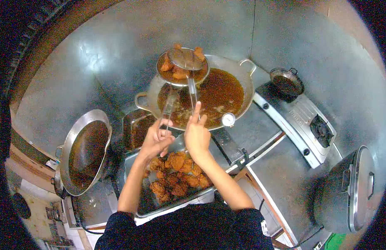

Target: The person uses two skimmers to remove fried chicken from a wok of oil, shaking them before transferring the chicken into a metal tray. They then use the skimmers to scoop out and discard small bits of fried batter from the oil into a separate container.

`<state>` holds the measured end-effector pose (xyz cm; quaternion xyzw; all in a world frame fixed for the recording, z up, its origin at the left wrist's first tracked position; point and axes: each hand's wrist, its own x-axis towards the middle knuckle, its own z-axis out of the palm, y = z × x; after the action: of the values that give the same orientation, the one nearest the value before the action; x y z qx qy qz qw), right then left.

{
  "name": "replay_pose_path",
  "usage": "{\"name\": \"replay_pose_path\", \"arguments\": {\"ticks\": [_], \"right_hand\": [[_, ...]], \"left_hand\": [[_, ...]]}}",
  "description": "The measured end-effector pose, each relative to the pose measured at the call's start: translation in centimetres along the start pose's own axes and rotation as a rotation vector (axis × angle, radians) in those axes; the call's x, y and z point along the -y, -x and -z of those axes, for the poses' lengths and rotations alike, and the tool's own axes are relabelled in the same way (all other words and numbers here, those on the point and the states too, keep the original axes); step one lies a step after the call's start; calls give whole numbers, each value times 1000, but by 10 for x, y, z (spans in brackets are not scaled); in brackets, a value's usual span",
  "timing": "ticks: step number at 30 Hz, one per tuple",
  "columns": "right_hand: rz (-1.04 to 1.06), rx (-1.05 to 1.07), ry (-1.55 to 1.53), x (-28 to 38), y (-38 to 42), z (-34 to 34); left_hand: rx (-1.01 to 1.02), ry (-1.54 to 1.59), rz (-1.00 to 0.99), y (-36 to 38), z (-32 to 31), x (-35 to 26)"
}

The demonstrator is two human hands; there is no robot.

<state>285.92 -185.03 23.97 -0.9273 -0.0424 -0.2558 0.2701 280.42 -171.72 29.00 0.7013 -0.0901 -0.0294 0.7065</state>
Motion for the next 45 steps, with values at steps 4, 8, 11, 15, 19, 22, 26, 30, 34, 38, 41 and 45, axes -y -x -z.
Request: {"name": "replay_pose_path", "arguments": {"ticks": [4,8,11,15,19,22,26,30,34,38,41,45], "right_hand": [[0,28,-55,8,0,-7],[4,35,-43,14,1,-11],[9,16,-66,16,0,-16],[-2,55,-67,21,-1,-14],[-4,50,-65,23,-2,-17],[-7,54,-81,23,-3,-15],[-19,51,-151,24,-5,-5],[8,10,-188,13,-11,16],[20,-56,-197,-7,-19,35],[-59,-94,-253,-30,-27,48],[-206,140,-431,-63,-33,45],[-612,488,-964,-65,-28,65]], "left_hand": [[-22,-38,26,1,3,-9],[-15,-74,43,1,9,-16],[-17,-100,55,1,11,-22],[-29,-121,67,0,12,-25],[-33,-125,81,0,15,-25],[-37,-139,88,-1,17,-28],[-38,-117,89,0,19,-31],[-40,-15,109,5,22,-35],[-55,74,138,11,22,-35],[-65,138,168,14,22,-35],[-51,171,157,17,19,-33],[-29,190,158,24,13,-34]]}}
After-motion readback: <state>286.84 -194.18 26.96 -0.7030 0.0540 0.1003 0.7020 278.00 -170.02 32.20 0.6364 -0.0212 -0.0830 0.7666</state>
